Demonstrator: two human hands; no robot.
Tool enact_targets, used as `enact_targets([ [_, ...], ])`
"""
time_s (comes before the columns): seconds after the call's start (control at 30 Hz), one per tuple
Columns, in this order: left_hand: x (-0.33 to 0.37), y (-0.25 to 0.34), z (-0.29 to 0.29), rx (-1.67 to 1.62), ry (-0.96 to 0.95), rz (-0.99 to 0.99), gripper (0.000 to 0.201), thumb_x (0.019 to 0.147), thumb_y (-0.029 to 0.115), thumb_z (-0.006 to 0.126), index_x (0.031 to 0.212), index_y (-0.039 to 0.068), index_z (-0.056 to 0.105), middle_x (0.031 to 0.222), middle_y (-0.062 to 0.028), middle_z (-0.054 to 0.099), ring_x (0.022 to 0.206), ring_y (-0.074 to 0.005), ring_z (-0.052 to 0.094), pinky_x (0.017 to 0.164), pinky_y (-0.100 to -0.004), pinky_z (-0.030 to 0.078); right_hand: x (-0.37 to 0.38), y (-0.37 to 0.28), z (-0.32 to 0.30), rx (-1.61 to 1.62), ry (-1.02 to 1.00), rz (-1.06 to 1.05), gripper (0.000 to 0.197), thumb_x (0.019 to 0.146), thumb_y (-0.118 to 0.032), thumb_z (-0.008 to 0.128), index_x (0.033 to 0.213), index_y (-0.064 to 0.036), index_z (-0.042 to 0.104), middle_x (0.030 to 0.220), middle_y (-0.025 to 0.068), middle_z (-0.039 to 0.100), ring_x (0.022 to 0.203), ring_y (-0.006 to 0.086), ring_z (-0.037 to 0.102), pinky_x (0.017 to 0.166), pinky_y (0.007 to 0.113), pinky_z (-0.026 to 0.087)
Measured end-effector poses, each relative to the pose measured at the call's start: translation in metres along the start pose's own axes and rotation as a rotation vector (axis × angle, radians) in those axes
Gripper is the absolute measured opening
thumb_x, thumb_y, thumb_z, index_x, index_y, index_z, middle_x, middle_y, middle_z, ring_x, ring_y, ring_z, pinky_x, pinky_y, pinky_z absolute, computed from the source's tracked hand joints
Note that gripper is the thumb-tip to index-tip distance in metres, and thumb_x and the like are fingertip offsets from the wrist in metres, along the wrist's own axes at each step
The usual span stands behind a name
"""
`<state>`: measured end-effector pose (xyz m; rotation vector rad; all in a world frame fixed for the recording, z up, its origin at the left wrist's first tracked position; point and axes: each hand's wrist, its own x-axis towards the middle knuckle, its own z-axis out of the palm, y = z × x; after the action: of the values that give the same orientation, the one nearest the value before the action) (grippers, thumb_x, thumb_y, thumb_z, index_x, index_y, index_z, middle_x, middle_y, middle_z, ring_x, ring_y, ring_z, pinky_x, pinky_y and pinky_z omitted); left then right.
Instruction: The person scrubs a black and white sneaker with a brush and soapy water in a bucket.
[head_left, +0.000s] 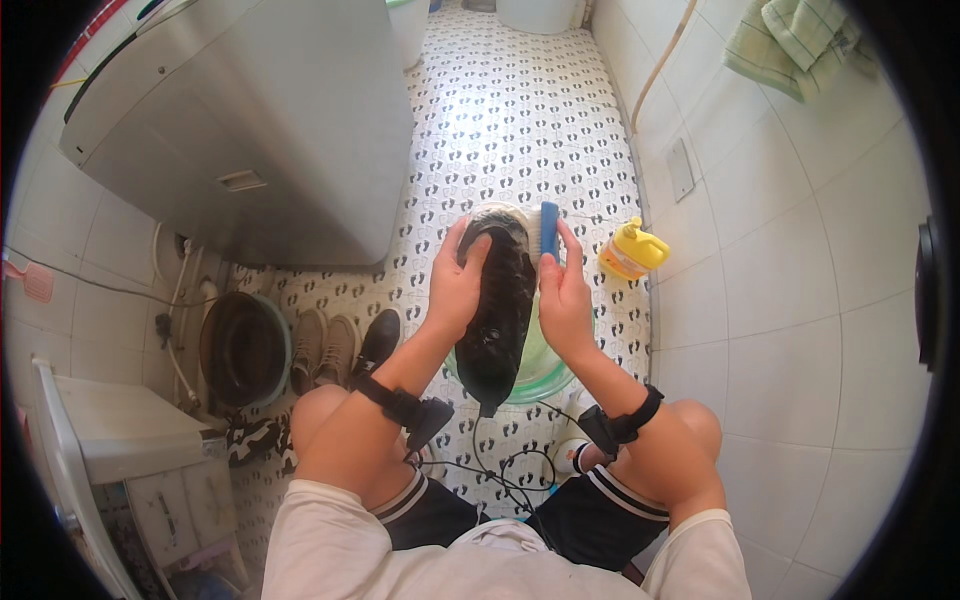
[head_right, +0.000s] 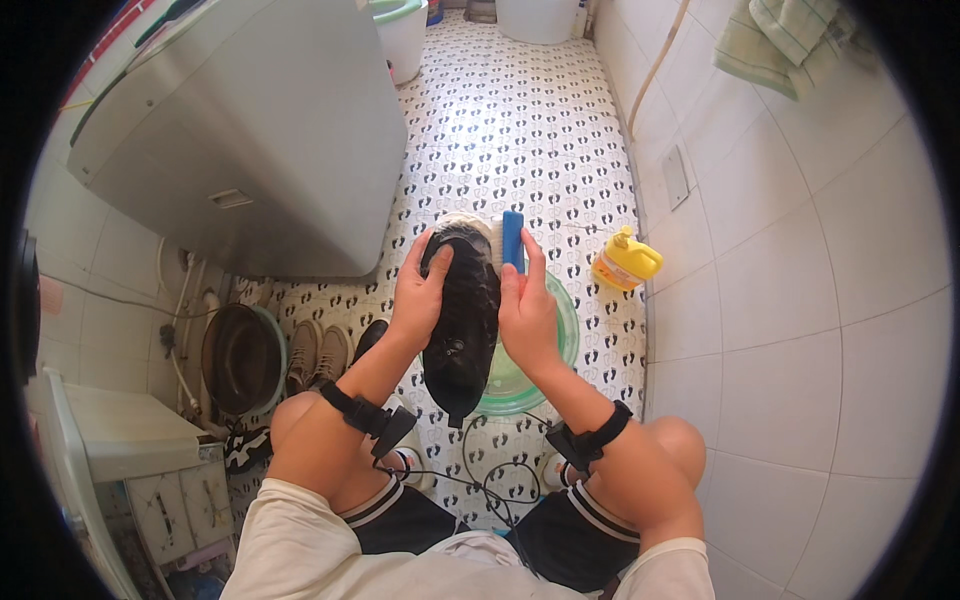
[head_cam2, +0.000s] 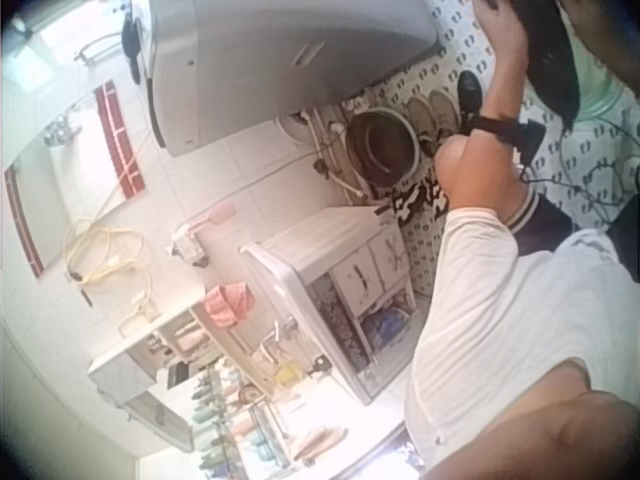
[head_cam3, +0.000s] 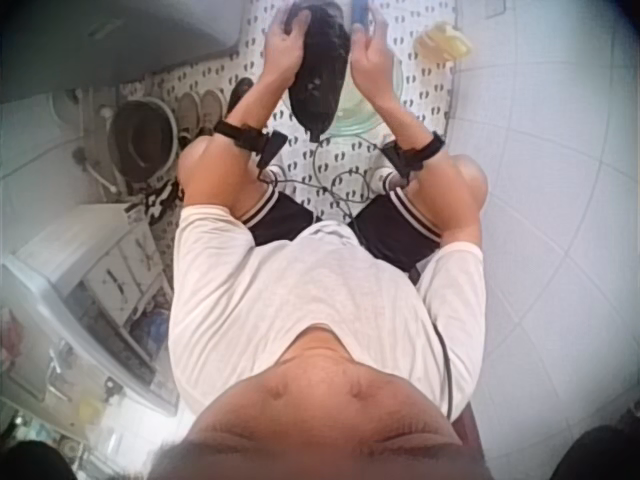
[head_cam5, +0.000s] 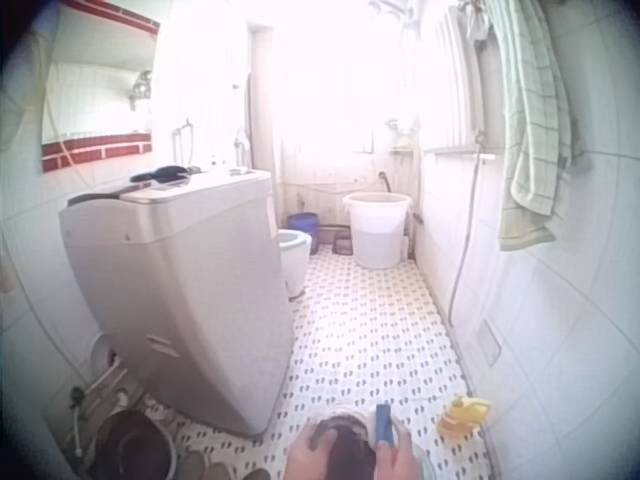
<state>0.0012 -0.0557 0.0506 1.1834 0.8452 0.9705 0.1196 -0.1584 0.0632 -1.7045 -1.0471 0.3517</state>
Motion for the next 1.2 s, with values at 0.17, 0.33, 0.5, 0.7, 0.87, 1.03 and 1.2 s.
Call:
enact_targets([
  [0.17,0.01,0.001,-0.008,0.029,0.06,0.041,0.054,0.101,0.027,0.063,0.14,-0.007,0.049,0.13,-0.0154,0.062,0.117,-0.0199,0.057,0.104,-0.0323,0.042,-0.013,-0.003,0.011,0.092,-0.008,0.011,0.049,0.106,-0.019,0.046,0.152,-0.0089,0.033,0.059,0.008,0.05,0.051,0.0186,0.051,0.053,0.035,0.039],
  [0.33,0.011,0.01,-0.01,0.013,0.085,0.059,0.054,0.101,0.026,0.063,0.141,-0.008,0.048,0.129,-0.0148,0.063,0.116,-0.0193,0.058,0.103,-0.0315,0.043,-0.027,0.005,0.012,0.126,-0.047,0.087,0.049,0.106,-0.021,0.045,0.152,-0.008,0.033,0.066,0.0081,0.054,0.056,0.0167,0.052,0.056,0.033,0.04],
  [0.5,0.002,0.006,-0.002,-0.016,0.029,0.031,0.051,0.102,0.027,0.062,0.139,-0.006,0.05,0.128,-0.0139,0.063,0.115,-0.0189,0.058,0.102,-0.0311,0.043,0.003,0.01,0.002,0.281,-0.076,0.121,0.049,0.107,-0.023,0.046,0.152,-0.0084,0.033,0.064,0.0053,0.052,0.054,0.014,0.048,0.054,0.031,0.039],
  [0.7,0.011,0.003,-0.011,-0.022,0.086,0.009,0.051,0.102,0.027,0.062,0.139,-0.005,0.05,0.129,-0.0142,0.062,0.116,-0.0183,0.057,0.102,-0.031,0.043,-0.032,-0.005,0.013,0.161,-0.044,0.061,0.051,0.106,-0.02,0.048,0.153,-0.0099,0.031,0.066,0.006,0.054,0.056,0.015,0.052,0.056,0.031,0.041],
  [0.87,0.002,-0.002,-0.007,-0.031,0.047,-0.006,0.054,0.102,0.028,0.062,0.141,-0.005,0.048,0.13,-0.0146,0.061,0.117,-0.0191,0.057,0.103,-0.0314,0.043,-0.009,0.002,0.002,0.045,-0.042,0.05,0.051,0.106,-0.021,0.047,0.153,-0.0098,0.032,0.06,0.0065,0.051,0.053,0.0176,0.051,0.054,0.033,0.04],
  [1.03,0.005,-0.009,-0.006,-0.007,0.061,-0.006,0.056,0.101,0.029,0.063,0.143,-0.005,0.046,0.133,-0.0154,0.06,0.12,-0.0201,0.056,0.104,-0.0316,0.043,-0.022,0.006,0.011,0.067,0.007,0.028,0.051,0.106,-0.021,0.048,0.153,-0.0096,0.032,0.059,0.0076,0.051,0.053,0.019,0.052,0.054,0.035,0.04],
  [1.2,0.007,-0.002,-0.009,-0.045,0.055,-0.031,0.059,0.102,0.03,0.062,0.143,-0.008,0.044,0.135,-0.0164,0.058,0.123,-0.0215,0.055,0.106,-0.0321,0.041,-0.036,0.006,0.016,0.165,-0.015,0.032,0.054,0.105,-0.02,0.049,0.154,-0.0089,0.03,0.061,0.0081,0.053,0.055,0.0193,0.054,0.056,0.033,0.043],
])
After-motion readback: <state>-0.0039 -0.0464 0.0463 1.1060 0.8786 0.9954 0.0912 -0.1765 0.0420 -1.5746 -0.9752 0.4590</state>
